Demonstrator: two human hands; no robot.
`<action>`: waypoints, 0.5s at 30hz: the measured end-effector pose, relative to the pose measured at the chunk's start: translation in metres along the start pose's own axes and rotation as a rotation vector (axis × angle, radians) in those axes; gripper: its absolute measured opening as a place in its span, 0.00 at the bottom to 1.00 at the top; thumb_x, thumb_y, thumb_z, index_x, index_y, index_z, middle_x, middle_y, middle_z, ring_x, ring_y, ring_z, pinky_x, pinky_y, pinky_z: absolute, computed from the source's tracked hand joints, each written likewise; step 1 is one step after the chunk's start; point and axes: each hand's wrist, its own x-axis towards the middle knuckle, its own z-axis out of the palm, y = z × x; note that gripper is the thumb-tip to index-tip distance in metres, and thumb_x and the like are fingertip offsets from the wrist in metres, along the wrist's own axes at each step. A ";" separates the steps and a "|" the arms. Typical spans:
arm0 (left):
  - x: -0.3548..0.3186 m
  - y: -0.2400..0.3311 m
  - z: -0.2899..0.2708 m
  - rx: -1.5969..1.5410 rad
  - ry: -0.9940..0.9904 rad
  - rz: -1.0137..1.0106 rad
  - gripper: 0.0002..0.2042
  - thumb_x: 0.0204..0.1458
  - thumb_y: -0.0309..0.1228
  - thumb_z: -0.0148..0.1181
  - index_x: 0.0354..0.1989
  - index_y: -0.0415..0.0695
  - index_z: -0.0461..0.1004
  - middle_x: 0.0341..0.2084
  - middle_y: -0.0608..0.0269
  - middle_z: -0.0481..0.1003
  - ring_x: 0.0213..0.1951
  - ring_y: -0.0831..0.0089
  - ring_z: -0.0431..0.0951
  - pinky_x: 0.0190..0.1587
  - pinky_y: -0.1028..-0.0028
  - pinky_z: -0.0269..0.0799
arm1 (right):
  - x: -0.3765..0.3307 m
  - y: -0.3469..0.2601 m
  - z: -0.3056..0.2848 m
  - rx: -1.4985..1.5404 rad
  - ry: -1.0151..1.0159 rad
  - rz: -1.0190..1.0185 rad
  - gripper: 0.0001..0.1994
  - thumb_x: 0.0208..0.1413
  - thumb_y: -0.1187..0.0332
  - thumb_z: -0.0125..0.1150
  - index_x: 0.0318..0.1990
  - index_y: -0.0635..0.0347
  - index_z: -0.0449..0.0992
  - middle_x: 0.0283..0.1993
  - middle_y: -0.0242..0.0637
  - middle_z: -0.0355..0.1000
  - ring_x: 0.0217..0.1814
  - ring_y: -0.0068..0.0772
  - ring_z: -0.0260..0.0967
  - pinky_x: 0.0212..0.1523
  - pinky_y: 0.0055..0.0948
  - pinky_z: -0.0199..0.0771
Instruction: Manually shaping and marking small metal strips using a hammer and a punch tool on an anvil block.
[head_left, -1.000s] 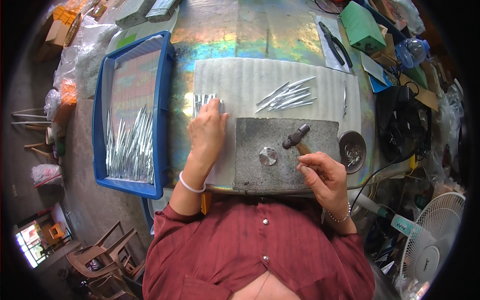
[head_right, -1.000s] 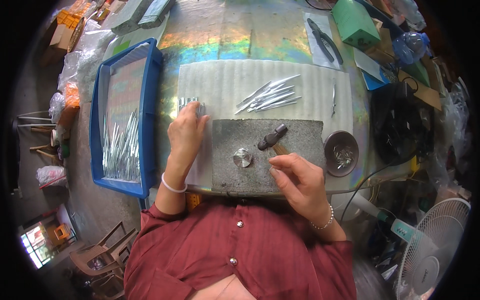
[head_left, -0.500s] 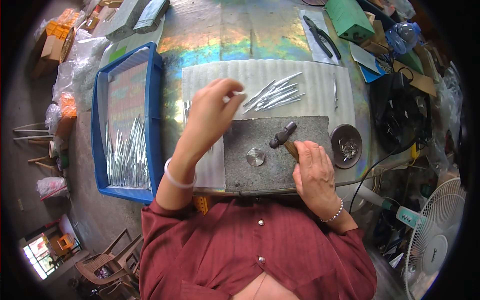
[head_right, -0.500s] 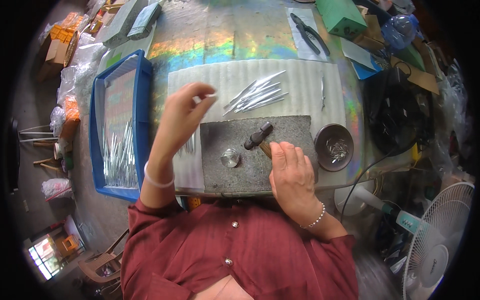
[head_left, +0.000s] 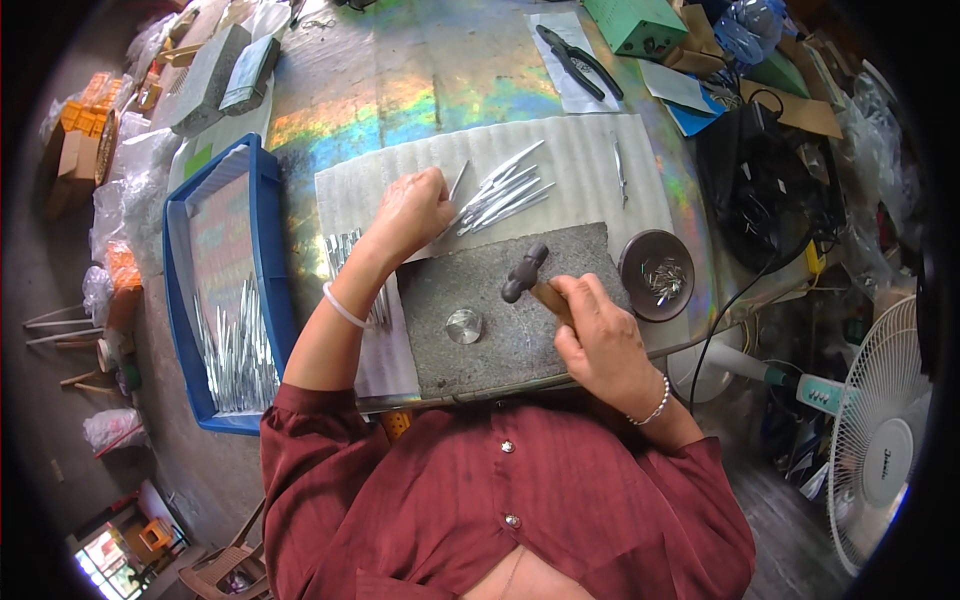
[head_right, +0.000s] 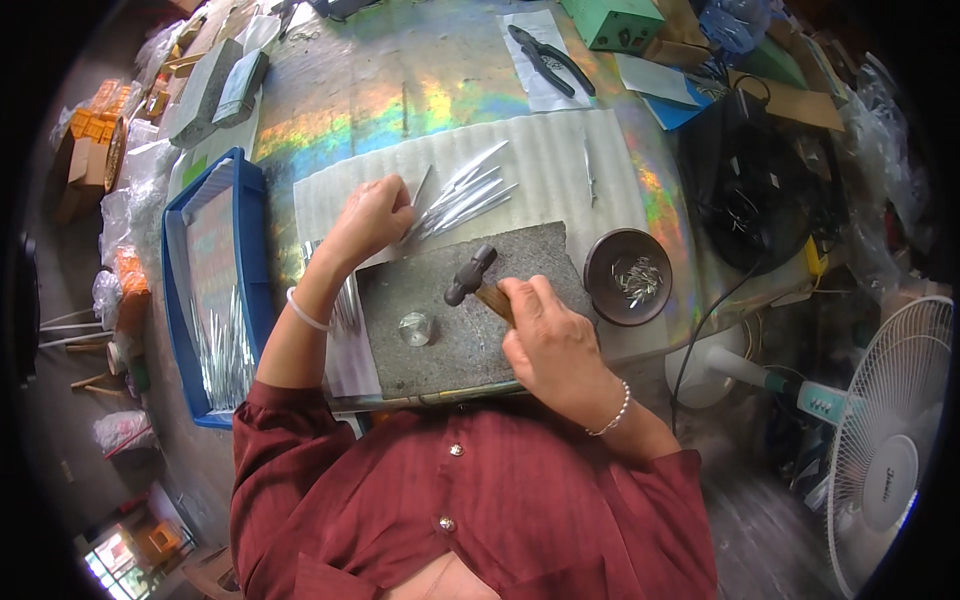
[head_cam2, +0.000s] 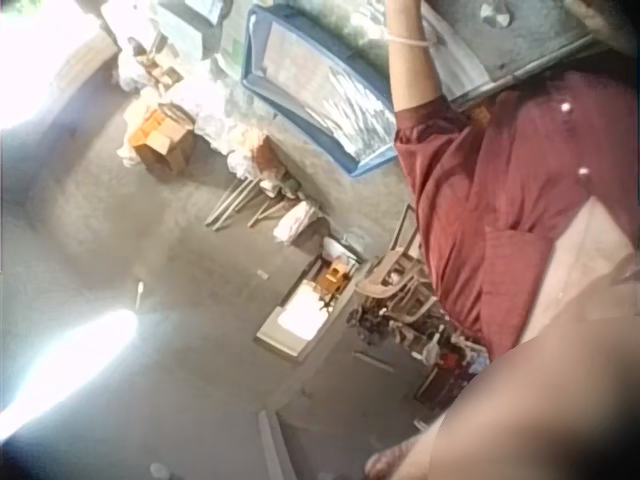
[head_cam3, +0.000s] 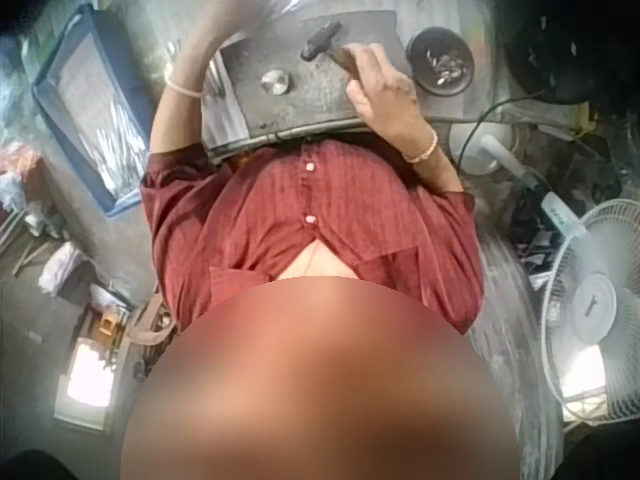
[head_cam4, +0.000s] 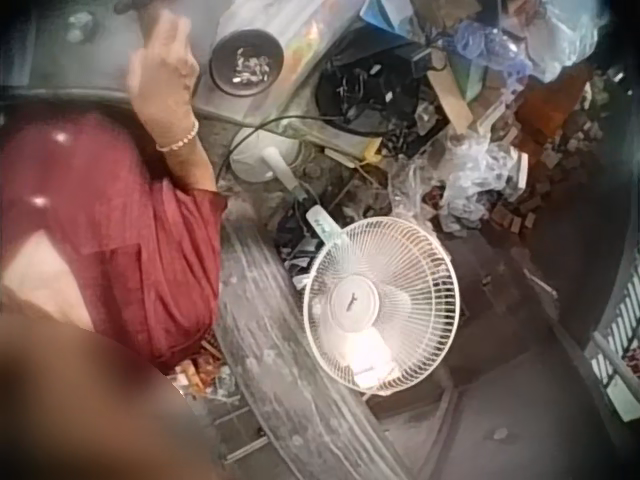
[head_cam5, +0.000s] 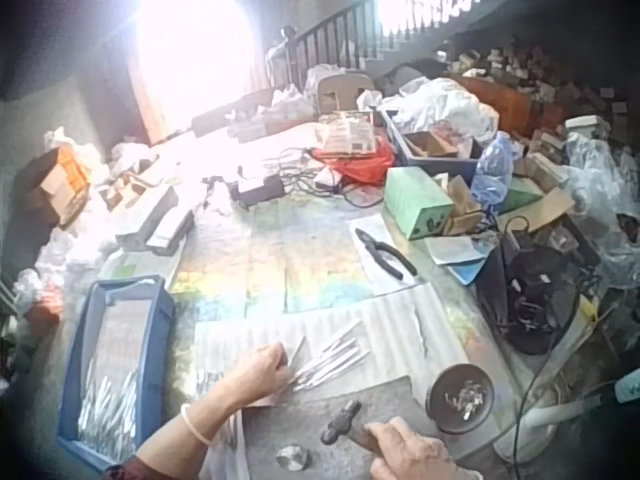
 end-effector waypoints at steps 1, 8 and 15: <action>-0.003 -0.002 0.001 0.002 -0.004 0.003 0.07 0.44 0.29 0.53 0.27 0.38 0.72 0.29 0.46 0.76 0.37 0.48 0.76 0.42 0.59 0.70 | 0.001 0.004 -0.001 0.003 0.003 0.004 0.23 0.45 0.76 0.58 0.52 0.63 0.63 0.42 0.46 0.63 0.39 0.43 0.69 0.38 0.38 0.71; -0.005 -0.004 0.003 0.041 -0.017 -0.028 0.09 0.48 0.32 0.54 0.27 0.38 0.72 0.27 0.45 0.76 0.36 0.48 0.76 0.42 0.59 0.70 | -0.001 0.030 -0.026 0.415 0.375 0.183 0.11 0.56 0.77 0.50 0.47 0.64 0.65 0.32 0.39 0.68 0.32 0.25 0.68 0.33 0.26 0.68; -0.029 -0.001 -0.011 -0.077 0.192 -0.016 0.08 0.47 0.29 0.57 0.26 0.36 0.70 0.21 0.47 0.74 0.27 0.54 0.76 0.33 0.62 0.70 | -0.010 0.094 -0.061 0.343 0.594 0.404 0.07 0.53 0.74 0.54 0.40 0.65 0.68 0.29 0.35 0.69 0.29 0.21 0.65 0.33 0.23 0.67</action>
